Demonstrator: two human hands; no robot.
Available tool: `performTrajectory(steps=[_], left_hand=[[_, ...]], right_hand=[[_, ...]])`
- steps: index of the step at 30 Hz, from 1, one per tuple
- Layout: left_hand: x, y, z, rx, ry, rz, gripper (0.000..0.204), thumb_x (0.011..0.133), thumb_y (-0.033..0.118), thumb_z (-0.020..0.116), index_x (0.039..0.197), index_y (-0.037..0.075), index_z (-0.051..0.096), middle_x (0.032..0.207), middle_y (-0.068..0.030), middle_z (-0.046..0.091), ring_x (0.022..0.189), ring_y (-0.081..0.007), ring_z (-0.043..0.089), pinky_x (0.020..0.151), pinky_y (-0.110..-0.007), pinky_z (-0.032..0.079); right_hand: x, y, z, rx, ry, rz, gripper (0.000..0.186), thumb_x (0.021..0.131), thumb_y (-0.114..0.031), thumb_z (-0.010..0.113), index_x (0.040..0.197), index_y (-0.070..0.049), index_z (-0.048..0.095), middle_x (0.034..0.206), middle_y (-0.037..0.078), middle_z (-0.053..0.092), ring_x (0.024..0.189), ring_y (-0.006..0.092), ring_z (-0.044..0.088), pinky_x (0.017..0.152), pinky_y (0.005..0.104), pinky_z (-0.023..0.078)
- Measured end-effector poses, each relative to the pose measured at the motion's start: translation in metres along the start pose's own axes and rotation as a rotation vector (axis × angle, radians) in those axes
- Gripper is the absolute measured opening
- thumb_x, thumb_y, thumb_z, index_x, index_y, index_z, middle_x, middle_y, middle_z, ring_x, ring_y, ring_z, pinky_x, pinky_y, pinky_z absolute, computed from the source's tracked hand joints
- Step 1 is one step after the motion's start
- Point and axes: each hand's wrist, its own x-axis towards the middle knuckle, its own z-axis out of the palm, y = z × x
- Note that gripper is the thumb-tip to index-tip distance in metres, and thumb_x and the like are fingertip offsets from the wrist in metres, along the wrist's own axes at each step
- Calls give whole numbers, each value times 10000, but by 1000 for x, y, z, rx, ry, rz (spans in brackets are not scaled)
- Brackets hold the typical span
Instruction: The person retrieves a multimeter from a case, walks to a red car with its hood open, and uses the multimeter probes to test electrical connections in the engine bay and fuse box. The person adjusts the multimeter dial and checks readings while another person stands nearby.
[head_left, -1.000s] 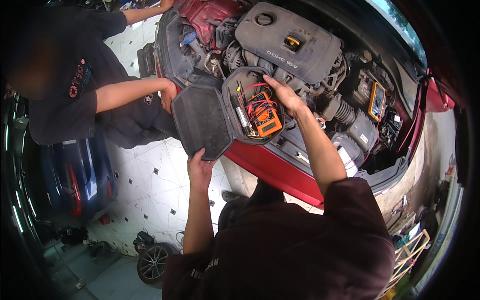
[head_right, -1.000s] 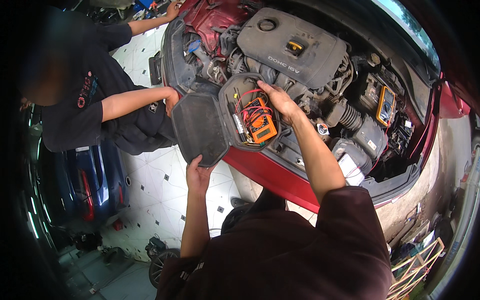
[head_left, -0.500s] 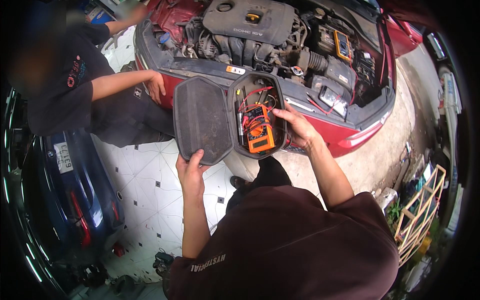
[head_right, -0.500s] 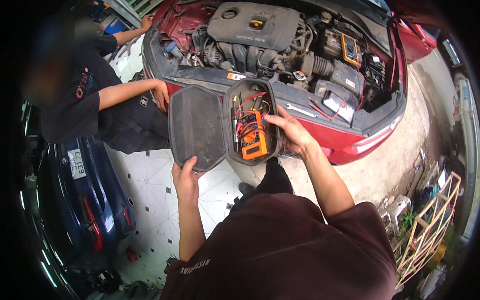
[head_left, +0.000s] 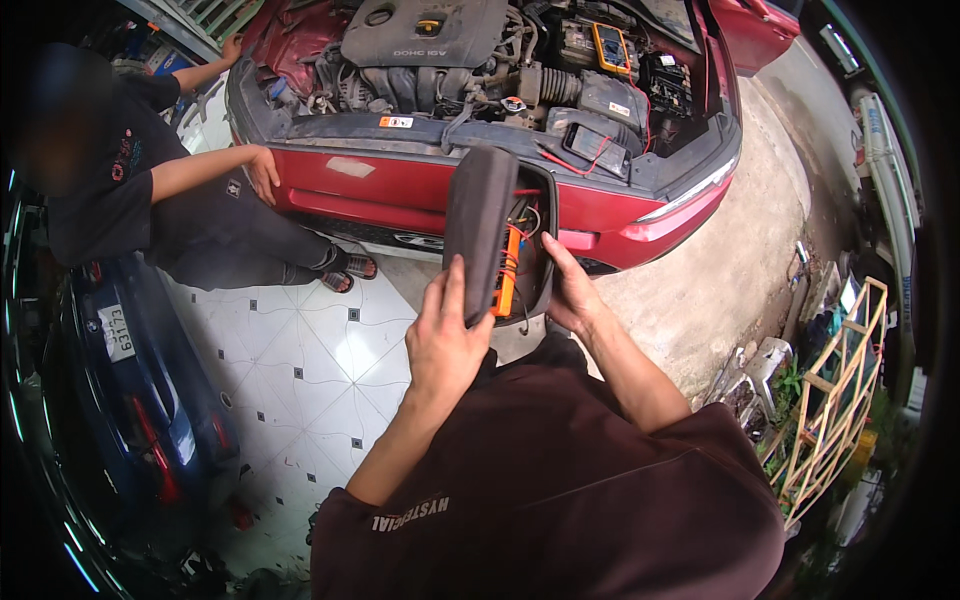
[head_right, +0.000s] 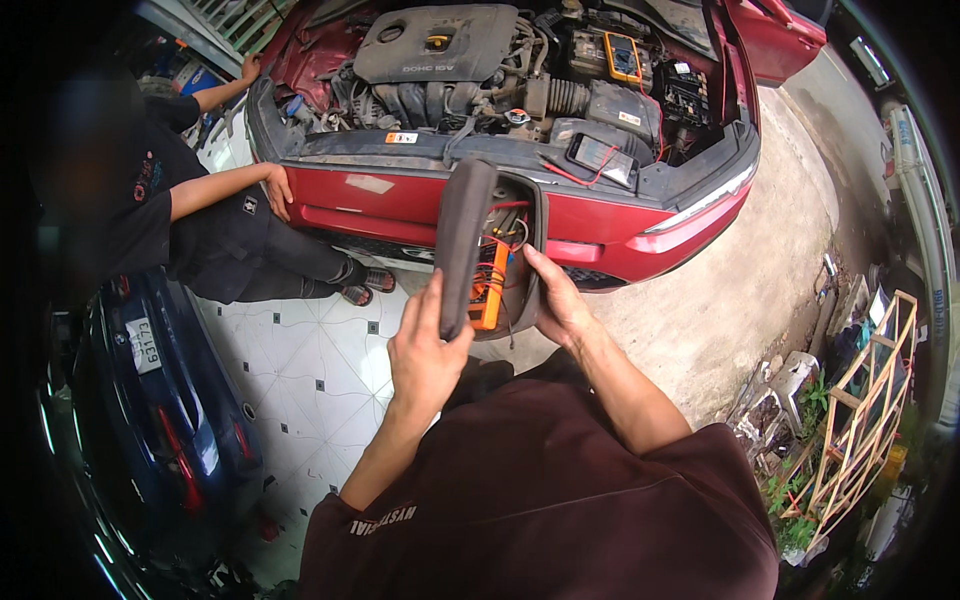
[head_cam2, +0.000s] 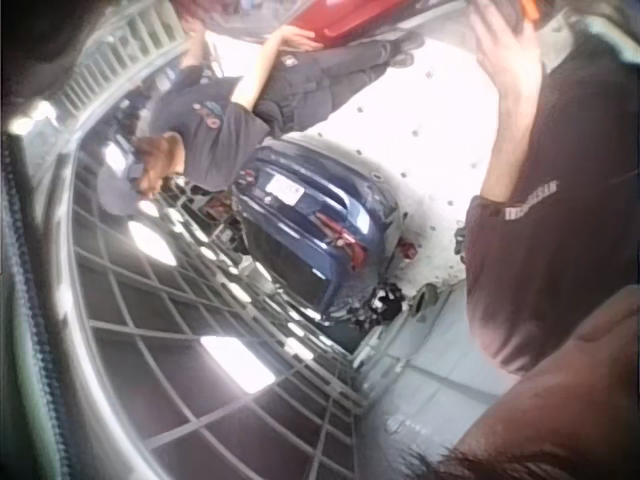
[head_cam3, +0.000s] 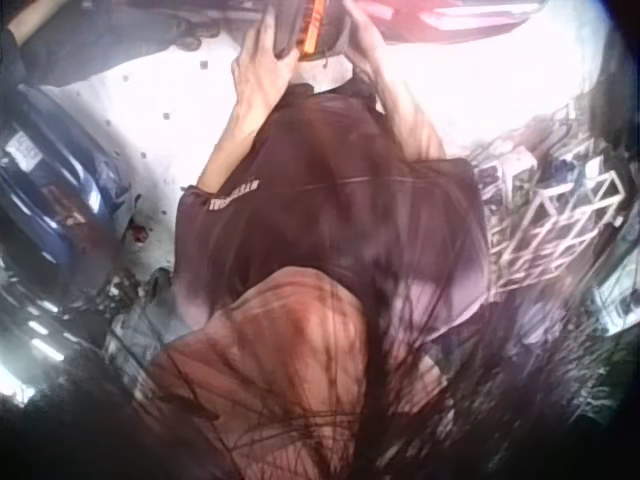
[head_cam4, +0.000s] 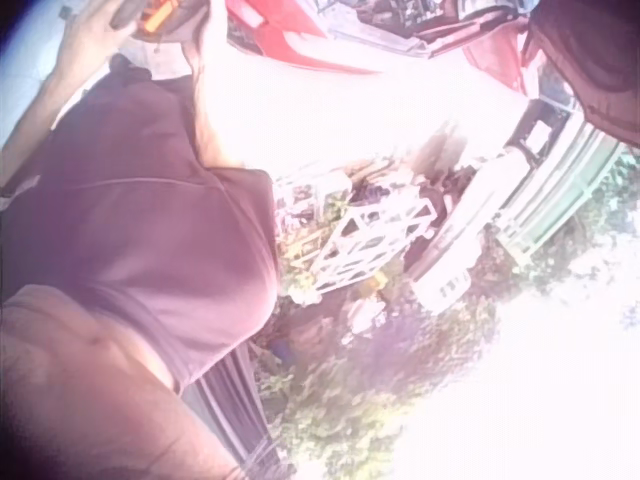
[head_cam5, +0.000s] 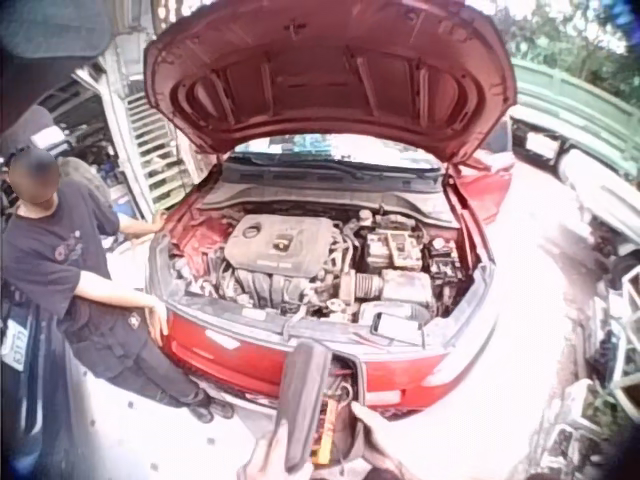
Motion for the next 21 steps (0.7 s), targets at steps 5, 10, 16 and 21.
performTrajectory(steps=[5, 10, 16, 21], left_hand=[[-8, 72, 71, 345, -102, 261, 907, 812, 398, 860, 1576, 80, 490, 1367, -248, 539, 1218, -415, 590, 965, -536, 552], [-6, 139, 128, 451, -209, 329, 912, 819, 478, 843, 1570, 86, 506, 1380, -236, 503, 1297, -398, 502, 1081, -608, 409], [17, 171, 154, 98, -312, 406, 698, 962, 434, 747, 1517, 59, 549, 1425, -185, 510, 1362, -410, 485, 1121, -613, 413], [-7, 113, 153, -16, -274, -66, 627, 1010, 361, 697, 1510, 21, 531, 1417, -208, 565, 1315, -415, 564, 1115, -472, 468]], right_hand=[[-17, -52, -74, 180, -225, 29, 898, 992, -665, 639, 1614, -64, 399, 1612, 151, 487, 1489, 297, 464, 1254, 507, 359], [-46, -96, -128, -33, -108, -45, 807, 957, -399, 782, 1573, -28, 416, 1517, 154, 544, 1412, 281, 535, 1167, 481, 479], [-66, -148, -185, -79, -14, -63, 821, 916, -328, 781, 1572, -4, 409, 1477, 164, 565, 1364, 284, 562, 1143, 452, 488], [-43, -182, -208, -172, 59, -110, 796, 906, -346, 761, 1545, 9, 445, 1460, 163, 583, 1327, 283, 588, 1114, 428, 491]])
